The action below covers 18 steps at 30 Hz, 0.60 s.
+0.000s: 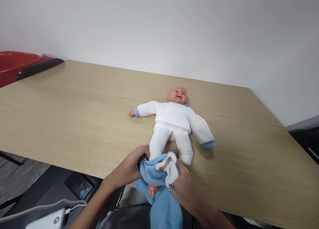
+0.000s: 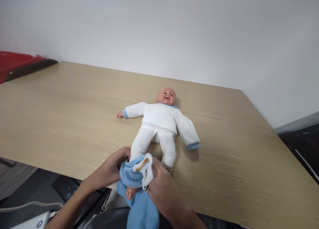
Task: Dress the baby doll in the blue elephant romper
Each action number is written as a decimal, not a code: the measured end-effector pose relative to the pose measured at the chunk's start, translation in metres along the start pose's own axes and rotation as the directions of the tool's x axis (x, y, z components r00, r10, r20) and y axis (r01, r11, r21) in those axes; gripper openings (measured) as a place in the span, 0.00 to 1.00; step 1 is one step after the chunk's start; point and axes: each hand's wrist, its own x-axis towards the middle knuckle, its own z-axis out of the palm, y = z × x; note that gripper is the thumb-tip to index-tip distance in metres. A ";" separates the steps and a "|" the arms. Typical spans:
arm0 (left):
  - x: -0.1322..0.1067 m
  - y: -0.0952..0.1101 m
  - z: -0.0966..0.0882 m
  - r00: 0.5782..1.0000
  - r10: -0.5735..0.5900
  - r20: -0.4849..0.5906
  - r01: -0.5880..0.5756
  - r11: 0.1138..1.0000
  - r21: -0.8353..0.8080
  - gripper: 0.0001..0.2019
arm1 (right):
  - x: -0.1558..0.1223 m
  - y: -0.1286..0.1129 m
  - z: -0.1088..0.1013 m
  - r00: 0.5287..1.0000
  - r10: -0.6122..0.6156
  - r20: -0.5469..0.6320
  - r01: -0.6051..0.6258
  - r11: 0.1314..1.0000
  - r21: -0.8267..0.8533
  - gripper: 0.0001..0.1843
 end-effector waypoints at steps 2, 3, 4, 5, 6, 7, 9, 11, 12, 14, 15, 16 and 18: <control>0.003 0.001 -0.005 0.998 0.056 0.006 -0.057 0.988 0.144 0.07 | 0.005 0.003 -0.005 0.998 -0.030 -0.051 0.027 0.998 -0.055 0.20; 0.005 0.002 -0.008 0.995 0.095 0.020 -0.097 0.974 0.207 0.05 | 0.008 0.004 -0.009 0.996 -0.066 -0.059 0.061 0.995 -0.082 0.17; 0.007 0.004 -0.011 0.991 0.131 0.041 -0.137 0.957 0.257 0.04 | 0.011 0.006 -0.013 0.993 -0.106 -0.053 0.100 0.990 -0.104 0.14; 0.010 0.006 -0.014 0.985 0.160 0.067 -0.172 0.940 0.295 0.04 | 0.014 0.007 -0.019 0.989 -0.141 -0.038 0.135 0.984 -0.119 0.13; 0.012 0.008 -0.018 0.980 0.177 0.093 -0.198 0.925 0.323 0.04 | 0.017 0.008 -0.024 0.985 -0.170 -0.019 0.167 0.978 -0.129 0.11; 0.014 0.010 -0.021 0.975 0.186 0.120 -0.216 0.913 0.345 0.06 | 0.020 0.009 -0.030 0.980 -0.197 0.006 0.196 0.971 -0.136 0.11; 0.018 0.014 -0.026 0.968 0.185 0.172 -0.237 0.903 0.359 0.09 | 0.028 0.012 -0.040 0.965 -0.256 0.062 0.263 0.955 -0.139 0.10; 0.021 0.017 -0.030 0.964 0.170 0.203 -0.229 0.920 0.318 0.11 | 0.036 0.016 -0.048 0.949 -0.301 0.090 0.309 0.946 -0.098 0.08; 0.023 0.018 -0.032 0.965 0.159 0.210 -0.215 0.937 0.276 0.11 | 0.040 0.019 -0.052 0.950 -0.298 0.093 0.303 0.952 -0.050 0.06; 0.025 0.019 -0.036 0.972 0.121 0.202 -0.157 0.972 0.175 0.12 | 0.047 0.024 -0.058 0.966 -0.245 0.080 0.238 0.967 0.091 0.07; 0.026 0.020 -0.038 0.976 0.092 0.196 -0.118 0.985 0.126 0.13 | 0.049 0.026 -0.061 0.974 -0.211 0.081 0.196 0.967 0.166 0.13; 0.027 0.019 -0.040 0.978 0.064 0.197 -0.080 0.994 0.074 0.13 | 0.050 0.028 -0.064 0.979 -0.184 0.091 0.159 0.959 0.234 0.21; 0.025 0.016 -0.042 0.977 0.014 0.213 -0.004 0.999 -0.044 0.15 | 0.051 0.032 -0.069 0.981 -0.151 0.118 0.104 0.936 0.337 0.33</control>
